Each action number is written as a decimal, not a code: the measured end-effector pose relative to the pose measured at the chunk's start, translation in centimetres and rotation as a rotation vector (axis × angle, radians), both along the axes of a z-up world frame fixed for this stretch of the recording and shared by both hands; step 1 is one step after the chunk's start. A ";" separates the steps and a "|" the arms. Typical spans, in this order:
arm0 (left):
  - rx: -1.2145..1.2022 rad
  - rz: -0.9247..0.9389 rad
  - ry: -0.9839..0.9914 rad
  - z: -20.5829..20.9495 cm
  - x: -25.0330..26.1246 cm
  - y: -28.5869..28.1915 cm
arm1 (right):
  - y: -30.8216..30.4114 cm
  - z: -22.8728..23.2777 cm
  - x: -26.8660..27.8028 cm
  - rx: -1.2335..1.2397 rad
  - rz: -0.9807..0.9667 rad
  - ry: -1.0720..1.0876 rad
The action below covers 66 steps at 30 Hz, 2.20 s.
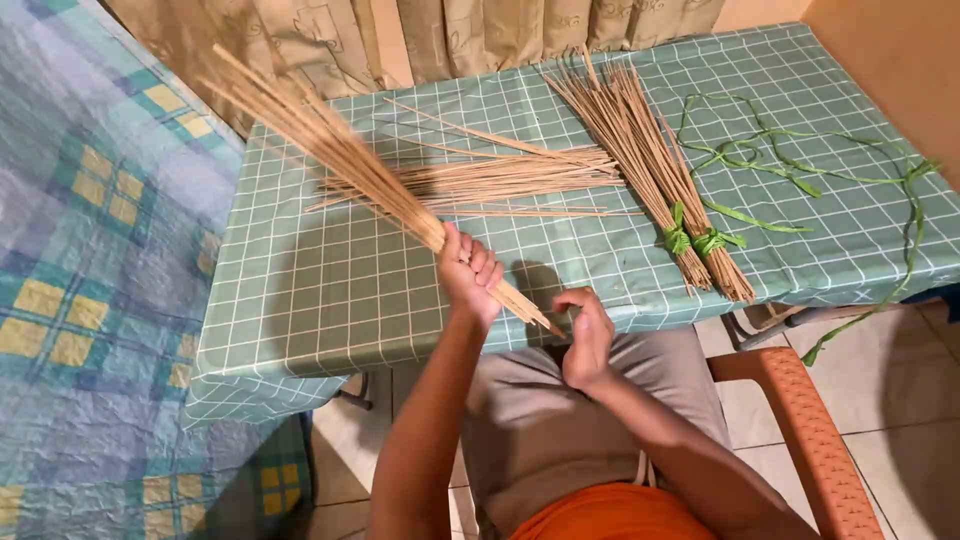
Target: Organizing and bundling thin wooden sticks using plastic ties on a table.
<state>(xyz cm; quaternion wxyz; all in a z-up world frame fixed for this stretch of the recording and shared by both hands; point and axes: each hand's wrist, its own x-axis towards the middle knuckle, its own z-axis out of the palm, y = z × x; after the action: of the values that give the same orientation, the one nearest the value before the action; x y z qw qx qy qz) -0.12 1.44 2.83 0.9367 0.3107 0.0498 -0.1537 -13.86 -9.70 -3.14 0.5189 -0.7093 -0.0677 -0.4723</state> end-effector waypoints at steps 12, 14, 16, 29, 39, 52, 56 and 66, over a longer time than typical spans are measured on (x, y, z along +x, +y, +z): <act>-0.069 -0.112 -0.001 -0.7 -2.0 -2.1 | 0.9 1.1 -0.6 0.182 0.032 0.028; -0.069 -0.124 0.019 -0.9 -2.0 -2.1 | 0.9 1.1 -0.7 0.182 0.031 0.042; -0.058 -0.122 0.020 -0.9 -1.9 -2.1 | 0.9 1.4 -0.5 0.154 0.023 0.021; 0.081 -0.144 0.017 -0.6 -4.7 -3.9 | 1.0 1.1 -0.6 0.171 0.038 0.050; 0.209 -0.059 0.027 -2.8 -3.5 -4.9 | -0.3 0.2 0.5 0.185 0.171 0.293; 0.474 0.332 -0.106 3.3 3.4 7.4 | -10.9 2.5 4.2 -0.154 -0.072 0.438; 0.469 0.455 -0.095 2.0 3.5 8.7 | -11.7 2.1 7.5 -0.547 -0.292 0.369; 0.457 0.392 -0.088 1.4 3.0 6.8 | -14.3 -3.7 10.6 -0.787 -0.397 0.599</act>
<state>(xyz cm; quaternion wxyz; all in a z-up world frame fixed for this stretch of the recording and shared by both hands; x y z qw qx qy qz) 2.92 8.23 4.26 0.8555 0.5044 0.1016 0.0590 -3.23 -23.95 -6.85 0.1107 -0.9533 0.0466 -0.2772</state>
